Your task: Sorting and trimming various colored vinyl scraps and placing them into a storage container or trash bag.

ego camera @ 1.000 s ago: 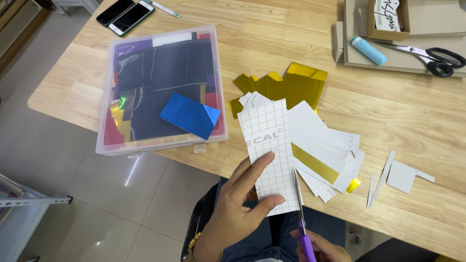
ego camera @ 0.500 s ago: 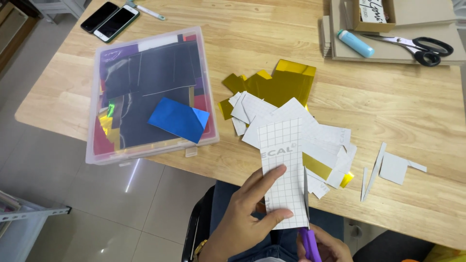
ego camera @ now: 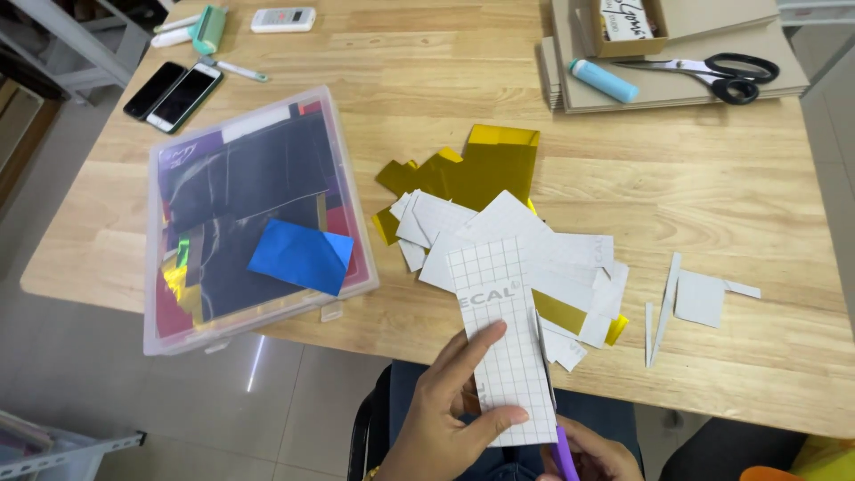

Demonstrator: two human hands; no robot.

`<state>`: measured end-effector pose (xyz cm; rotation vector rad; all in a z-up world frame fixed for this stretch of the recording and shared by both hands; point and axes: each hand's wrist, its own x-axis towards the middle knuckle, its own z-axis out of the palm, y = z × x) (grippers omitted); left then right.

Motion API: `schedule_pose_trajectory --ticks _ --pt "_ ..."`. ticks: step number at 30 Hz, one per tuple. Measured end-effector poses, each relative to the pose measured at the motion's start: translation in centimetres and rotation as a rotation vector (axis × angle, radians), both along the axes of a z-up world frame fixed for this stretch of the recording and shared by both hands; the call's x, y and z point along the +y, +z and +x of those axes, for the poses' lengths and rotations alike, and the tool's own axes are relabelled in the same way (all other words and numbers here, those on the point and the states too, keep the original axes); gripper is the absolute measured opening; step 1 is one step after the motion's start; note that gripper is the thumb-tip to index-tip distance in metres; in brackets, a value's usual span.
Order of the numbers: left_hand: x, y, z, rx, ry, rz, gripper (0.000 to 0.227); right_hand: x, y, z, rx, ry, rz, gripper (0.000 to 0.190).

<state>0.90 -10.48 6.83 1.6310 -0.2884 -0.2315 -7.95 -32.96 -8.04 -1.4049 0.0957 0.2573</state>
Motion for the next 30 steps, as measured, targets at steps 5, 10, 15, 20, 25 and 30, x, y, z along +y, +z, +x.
schedule_pose_trajectory --ticks 5,10,15,20,25,30 --pt "-1.6 -0.2 0.2 0.123 -0.091 0.019 0.075 -0.8 0.7 0.4 0.131 -0.113 0.012 0.080" --pt "-2.8 -0.7 0.6 0.067 -0.104 -0.036 0.075 -1.1 1.3 0.7 0.162 -0.175 0.111 0.080" --pt "-3.7 -1.0 0.9 0.157 -0.116 -0.021 0.077 -1.9 -0.6 0.5 -0.021 -0.113 0.139 0.074" --pt "-4.7 -1.3 1.2 0.178 -0.180 0.022 0.076 -2.8 -1.4 0.9 0.067 -0.207 0.175 0.083" --pt "-5.4 -2.8 1.3 0.129 -0.229 -0.047 0.077 -3.4 0.3 1.7 -0.095 -0.175 0.290 0.093" --pt "-6.2 -3.3 1.7 0.180 -0.228 -0.034 0.079 -3.7 -1.1 1.4 -0.077 -0.234 0.186 0.076"
